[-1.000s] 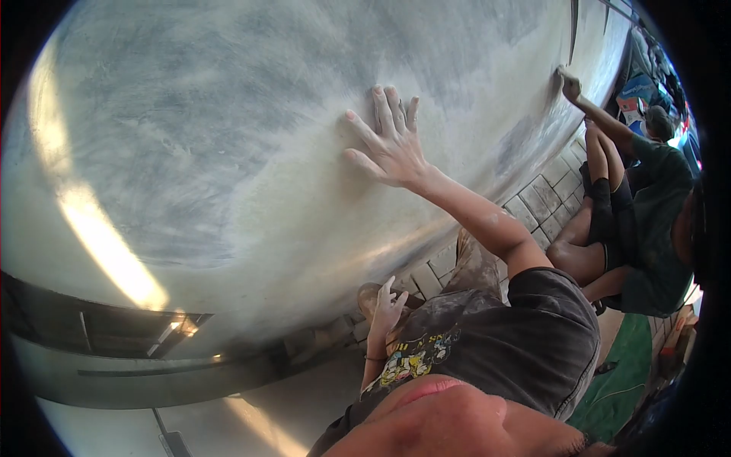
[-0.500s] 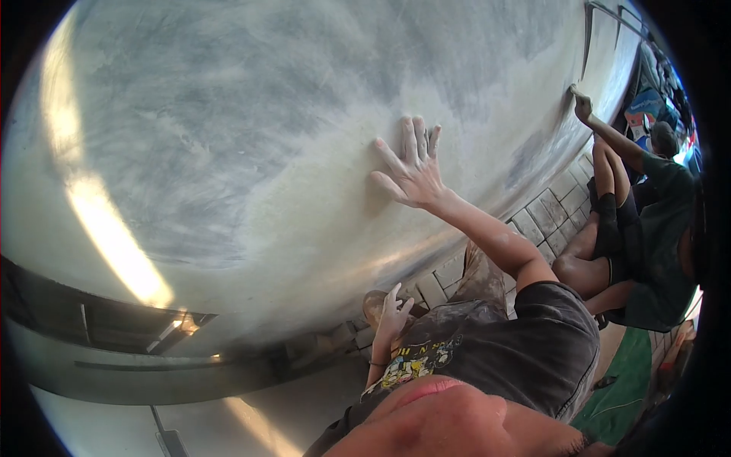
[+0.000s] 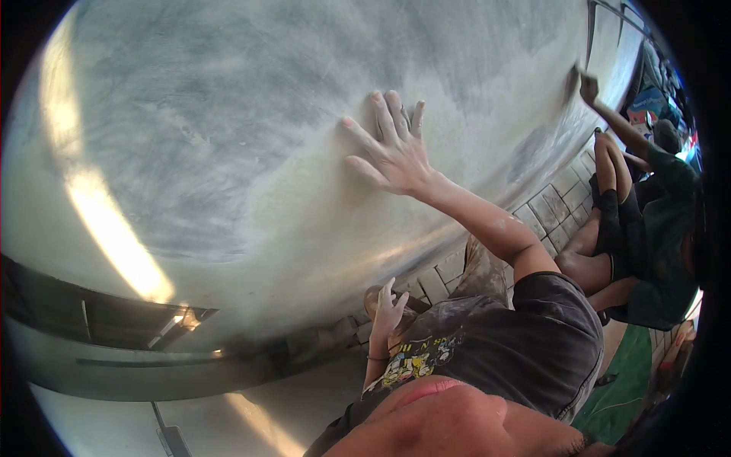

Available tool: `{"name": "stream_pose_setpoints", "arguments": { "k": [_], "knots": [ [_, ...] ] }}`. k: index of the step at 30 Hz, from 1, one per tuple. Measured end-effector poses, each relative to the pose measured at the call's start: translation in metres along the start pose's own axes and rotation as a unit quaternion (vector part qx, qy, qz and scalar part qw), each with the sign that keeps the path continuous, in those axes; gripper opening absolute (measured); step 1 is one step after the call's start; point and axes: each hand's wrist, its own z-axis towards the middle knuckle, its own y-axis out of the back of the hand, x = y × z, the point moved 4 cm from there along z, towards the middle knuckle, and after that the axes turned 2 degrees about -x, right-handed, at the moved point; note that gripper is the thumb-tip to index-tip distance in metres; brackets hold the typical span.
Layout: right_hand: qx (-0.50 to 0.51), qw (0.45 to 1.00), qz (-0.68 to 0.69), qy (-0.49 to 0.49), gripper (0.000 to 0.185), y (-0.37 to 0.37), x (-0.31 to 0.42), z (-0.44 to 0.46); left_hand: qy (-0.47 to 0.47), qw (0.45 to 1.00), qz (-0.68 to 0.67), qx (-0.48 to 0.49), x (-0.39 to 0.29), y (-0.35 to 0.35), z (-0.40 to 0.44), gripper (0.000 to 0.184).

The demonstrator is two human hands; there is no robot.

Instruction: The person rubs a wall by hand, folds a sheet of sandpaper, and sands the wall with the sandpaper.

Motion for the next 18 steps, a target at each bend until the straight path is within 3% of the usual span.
{"name": "stream_pose_setpoints", "arguments": {
  "k": [6, 10, 12, 15, 18],
  "knots": [
    [-0.037, 0.999, 0.033, -0.003, 0.058, 0.023, 0.021, 0.084, 0.038, 0.998, -0.005, -0.042, -0.001, 0.024, -0.004, 0.063],
    [0.000, 0.999, 0.005, 0.041, 0.058, 0.015, 0.007, 0.045, 0.059, 0.994, -0.064, -0.064, 0.033, 0.022, 0.008, 0.063],
    [0.057, 0.998, 0.005, 0.017, 0.058, 0.004, 0.001, 0.002, 0.051, 0.996, -0.062, -0.049, 0.010, 0.016, 0.003, 0.063],
    [0.053, 0.998, -0.017, 0.013, 0.058, -0.006, -0.001, -0.032, 0.016, 0.997, -0.069, -0.033, 0.001, 0.003, -0.003, 0.063],
    [0.020, 0.998, 0.050, -0.012, 0.059, 0.004, 0.014, 0.031, -0.009, 0.997, -0.069, -0.024, 0.009, -0.003, -0.004, 0.065]
  ]
}}
